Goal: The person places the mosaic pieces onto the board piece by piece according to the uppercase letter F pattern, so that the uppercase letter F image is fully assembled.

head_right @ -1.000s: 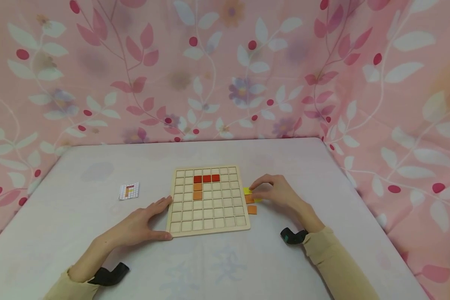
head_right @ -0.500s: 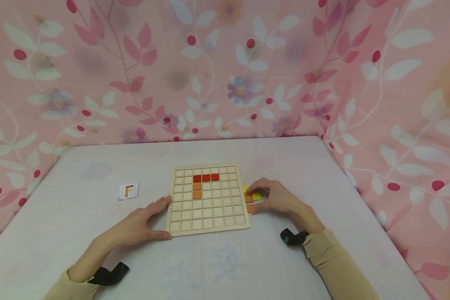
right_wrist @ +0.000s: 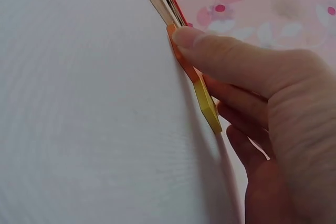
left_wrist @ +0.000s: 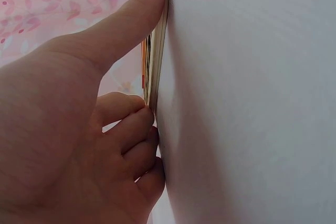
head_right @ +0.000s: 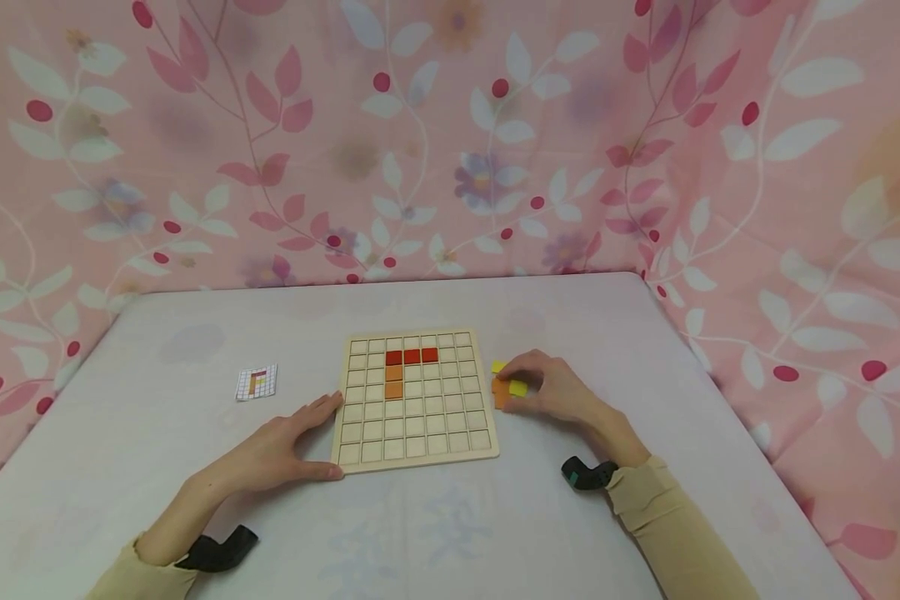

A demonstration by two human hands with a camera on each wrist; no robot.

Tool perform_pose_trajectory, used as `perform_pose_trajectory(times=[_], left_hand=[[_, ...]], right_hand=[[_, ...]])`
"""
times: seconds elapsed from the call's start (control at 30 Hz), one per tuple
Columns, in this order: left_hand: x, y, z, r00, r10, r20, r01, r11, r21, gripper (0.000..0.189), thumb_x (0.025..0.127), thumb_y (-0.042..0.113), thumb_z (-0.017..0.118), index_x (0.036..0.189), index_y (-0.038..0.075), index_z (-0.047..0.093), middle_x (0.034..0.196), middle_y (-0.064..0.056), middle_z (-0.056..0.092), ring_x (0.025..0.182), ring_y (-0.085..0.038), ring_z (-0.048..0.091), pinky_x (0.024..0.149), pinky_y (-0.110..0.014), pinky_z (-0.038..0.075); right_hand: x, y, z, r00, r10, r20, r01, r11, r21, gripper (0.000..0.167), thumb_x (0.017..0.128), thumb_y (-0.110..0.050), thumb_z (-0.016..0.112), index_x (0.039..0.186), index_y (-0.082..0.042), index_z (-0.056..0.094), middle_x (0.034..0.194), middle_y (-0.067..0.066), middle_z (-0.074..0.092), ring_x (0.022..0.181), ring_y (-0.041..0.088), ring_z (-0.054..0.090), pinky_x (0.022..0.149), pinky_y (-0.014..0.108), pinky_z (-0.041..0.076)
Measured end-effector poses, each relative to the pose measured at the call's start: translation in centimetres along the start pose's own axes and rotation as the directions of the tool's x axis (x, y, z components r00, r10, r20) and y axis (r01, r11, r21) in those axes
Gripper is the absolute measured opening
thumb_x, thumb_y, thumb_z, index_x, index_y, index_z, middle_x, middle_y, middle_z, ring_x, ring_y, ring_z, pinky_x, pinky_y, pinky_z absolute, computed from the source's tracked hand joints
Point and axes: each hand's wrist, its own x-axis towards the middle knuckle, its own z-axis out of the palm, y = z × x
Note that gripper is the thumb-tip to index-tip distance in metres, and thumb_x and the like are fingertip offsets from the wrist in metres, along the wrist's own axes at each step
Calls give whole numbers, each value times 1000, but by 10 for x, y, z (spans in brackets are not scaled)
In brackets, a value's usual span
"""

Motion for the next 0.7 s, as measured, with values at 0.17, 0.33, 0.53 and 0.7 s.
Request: perform_pose_trajectory(times=[0.17,0.33,0.53,0.7], left_hand=[[-1,1,0,1000,10,-5,-10,1000,6,105,73,59,81,158,21,32,163,-10,31,150,-39,27,117,-65,21],[-1,-1,0,1000,19,-9,-18,1000,14,106,73,62,80,158,21,32,163,-10,31,149,-40,28,116,-66,22],[0,-2,1,1000,17,-7,-17,1000,9,106,73,62,80,158,22,32,163,-10,31,149,-40,27,117,-65,22],[0,-1,1,1000,13,-6,-13,1000,12,106,73,62,80,158,21,32,163,-9,31,149,-40,27,117,-65,21]], right_hand=[[1,2,0,996,38,-78,-41,998,-40,43,74,-30,89,113,-17,74,115,-2,69,116,19,59,106,29,42],[1,4,-1,988,94,-126,-102,993,-55,35,80,-27,85,112,-18,75,114,-2,69,118,21,59,108,49,40],[2,7,0,982,84,-167,-98,992,-76,25,84,-22,82,108,-17,76,110,-1,70,113,21,61,104,47,42],[1,7,1,977,117,-180,-128,991,-50,23,84,-23,82,106,-18,76,109,-1,70,113,21,61,105,47,42]])
